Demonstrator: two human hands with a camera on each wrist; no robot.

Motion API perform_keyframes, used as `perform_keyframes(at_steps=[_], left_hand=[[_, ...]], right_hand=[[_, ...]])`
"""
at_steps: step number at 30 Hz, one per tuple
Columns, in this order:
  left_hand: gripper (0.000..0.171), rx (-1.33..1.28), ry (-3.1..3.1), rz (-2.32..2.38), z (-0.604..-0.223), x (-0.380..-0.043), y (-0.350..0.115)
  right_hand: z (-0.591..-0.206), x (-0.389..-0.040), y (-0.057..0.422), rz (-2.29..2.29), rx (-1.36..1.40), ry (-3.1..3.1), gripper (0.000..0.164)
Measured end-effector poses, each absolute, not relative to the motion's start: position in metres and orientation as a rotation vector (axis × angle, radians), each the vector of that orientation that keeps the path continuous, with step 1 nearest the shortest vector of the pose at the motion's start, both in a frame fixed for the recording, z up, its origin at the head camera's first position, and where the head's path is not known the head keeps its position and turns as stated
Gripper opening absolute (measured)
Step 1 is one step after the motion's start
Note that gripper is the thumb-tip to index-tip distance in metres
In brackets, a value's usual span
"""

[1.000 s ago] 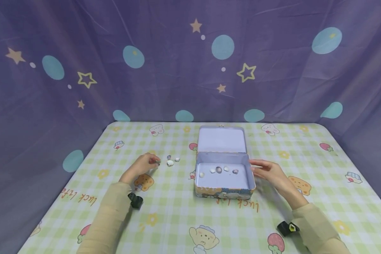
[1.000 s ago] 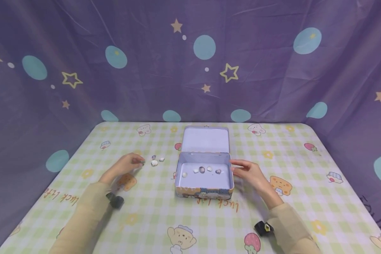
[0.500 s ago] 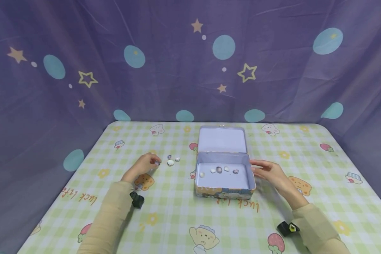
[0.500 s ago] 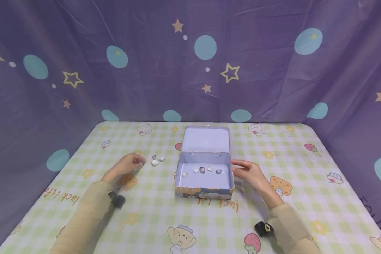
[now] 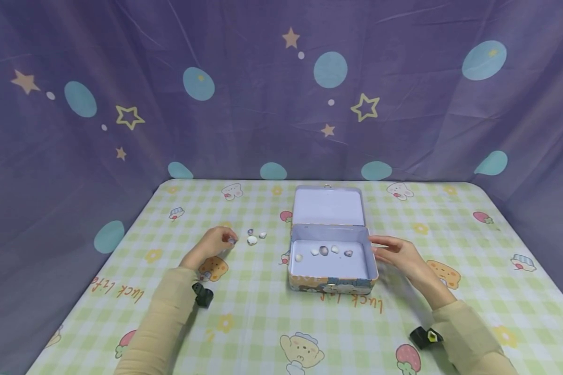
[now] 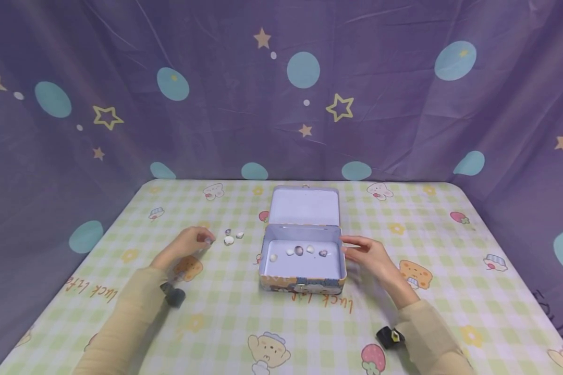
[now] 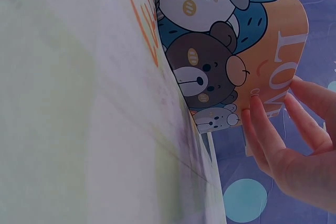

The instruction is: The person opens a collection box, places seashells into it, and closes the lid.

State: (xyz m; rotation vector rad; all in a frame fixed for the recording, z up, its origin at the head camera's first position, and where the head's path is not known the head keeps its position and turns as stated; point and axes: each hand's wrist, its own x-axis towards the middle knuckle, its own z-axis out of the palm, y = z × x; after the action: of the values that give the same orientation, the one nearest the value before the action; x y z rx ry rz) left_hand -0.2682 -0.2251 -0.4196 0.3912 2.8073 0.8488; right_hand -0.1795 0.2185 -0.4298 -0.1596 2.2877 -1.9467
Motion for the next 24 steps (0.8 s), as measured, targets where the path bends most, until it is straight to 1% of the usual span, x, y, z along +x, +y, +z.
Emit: perform_keyframes(at_steps=[5,8,12,18,24], left_hand=[[0.01,0.366,2.797,0.853,-0.421,-0.269,-0.225],[0.008,0.361,2.791,0.865,-0.42,-0.268,-0.225],[0.009,0.367,2.787,0.876,-0.418,-0.268,-0.225],[0.01,0.382,2.785,0.892,-0.415,-0.268,-0.222],[0.009,0.475,2.773,0.921,-0.411,-0.265,-0.217]], right_hand=[[-0.444,-0.185,0.226,-1.982,-0.206,2.257,0.045],[-0.447,-0.187,0.228,-1.987,-0.214,2.244,0.047],[-0.441,-0.184,0.226,-1.964,-0.23,2.268,0.049],[-0.43,-0.179,0.219,-1.933,-0.15,2.304,0.047],[-0.424,-0.178,0.216,-1.919,-0.104,2.291,0.055]])
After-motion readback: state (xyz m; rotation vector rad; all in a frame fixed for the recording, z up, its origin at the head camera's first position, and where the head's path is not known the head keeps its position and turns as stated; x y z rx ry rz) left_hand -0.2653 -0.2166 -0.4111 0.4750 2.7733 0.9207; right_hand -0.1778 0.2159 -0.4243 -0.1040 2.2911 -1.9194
